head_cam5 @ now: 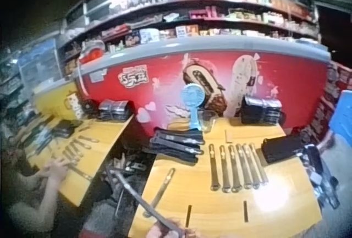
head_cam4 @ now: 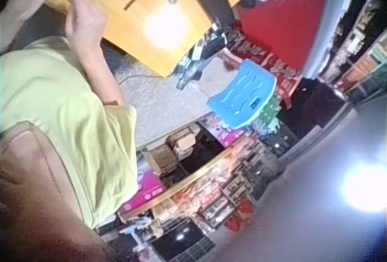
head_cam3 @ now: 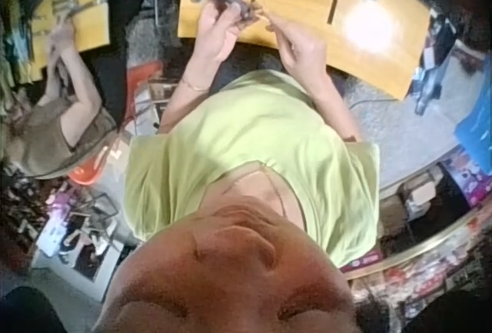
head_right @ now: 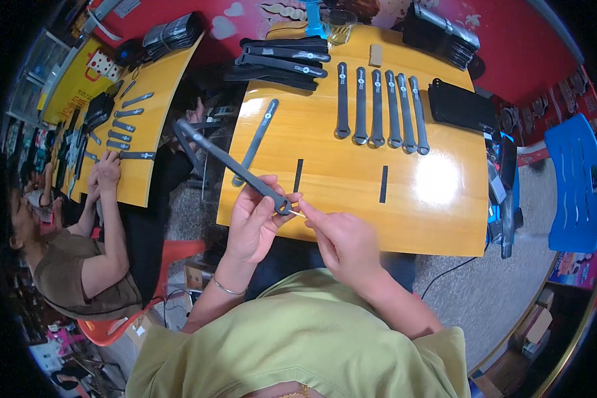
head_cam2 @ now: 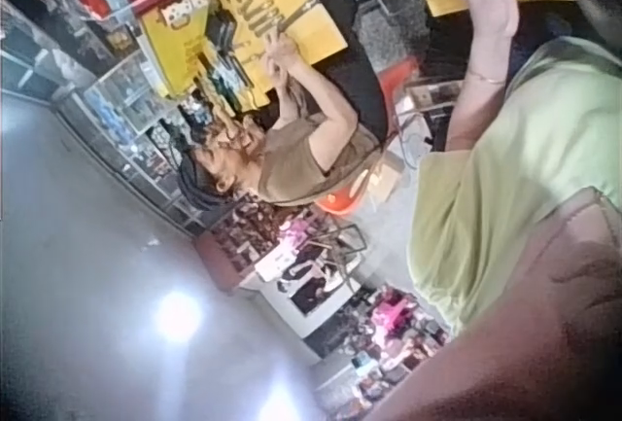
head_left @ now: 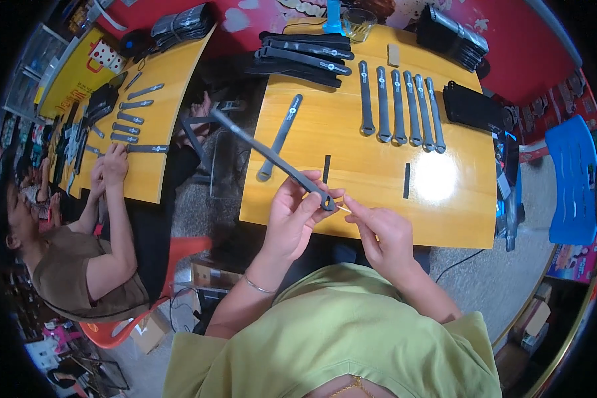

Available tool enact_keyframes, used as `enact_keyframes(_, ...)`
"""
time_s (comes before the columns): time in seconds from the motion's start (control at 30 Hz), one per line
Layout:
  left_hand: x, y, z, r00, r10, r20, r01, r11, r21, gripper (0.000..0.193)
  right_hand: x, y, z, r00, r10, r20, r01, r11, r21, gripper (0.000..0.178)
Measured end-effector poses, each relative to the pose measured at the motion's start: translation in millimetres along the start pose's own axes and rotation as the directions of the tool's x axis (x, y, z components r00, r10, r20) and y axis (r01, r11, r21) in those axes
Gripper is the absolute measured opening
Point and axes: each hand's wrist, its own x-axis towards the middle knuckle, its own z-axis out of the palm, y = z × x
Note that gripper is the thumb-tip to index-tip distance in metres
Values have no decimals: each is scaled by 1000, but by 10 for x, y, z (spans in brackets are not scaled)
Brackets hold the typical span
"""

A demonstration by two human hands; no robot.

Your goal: Assembling leather straps by inserting and securing metal hardware into pre-punched holes.

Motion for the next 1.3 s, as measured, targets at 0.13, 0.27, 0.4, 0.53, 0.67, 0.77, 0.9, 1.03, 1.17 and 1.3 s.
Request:
enact_keyframes(0.13,8,-49,64,998,24,-55,-23,999,31,27,-54,8,-4,999,-25,-29,22,994,-104,43)
enact_keyframes(0.27,8,-79,119,992,103,-74,-94,990,106,29,-85,42,16,999,-25,-31,21,993,-116,43)
enact_keyframes(0.4,0,-84,183,986,129,-101,-116,985,125,25,-91,44,9,998,-25,-63,18,994,-108,43)
enact_keyframes(0.53,-14,-101,204,986,140,-95,-127,983,130,25,-89,34,-4,998,-2,-60,-5,993,-117,42)
enact_keyframes(0.67,-15,-118,204,982,165,-87,-152,979,134,26,-97,23,-12,999,-1,-54,-7,988,-155,42)
enact_keyframes(0.77,-19,-124,191,977,196,-80,-180,968,175,26,-97,16,-12,998,-13,-59,0,978,-209,42)
enact_keyframes(0.9,-14,-146,174,949,313,-42,-278,892,355,26,-118,57,28,998,12,-57,-24,979,-205,41)
enact_keyframes(1.03,-23,-172,177,943,332,-36,-296,880,371,26,-126,62,103,987,147,-65,-138,982,132,35)
enact_keyframes(1.17,-27,-201,153,923,385,4,-351,837,421,27,-120,72,67,935,315,164,-355,847,395,22)
enact_keyframes(1.3,-45,-201,172,888,458,39,-418,769,484,27,-105,159,70,806,362,469,-590,420,689,14)
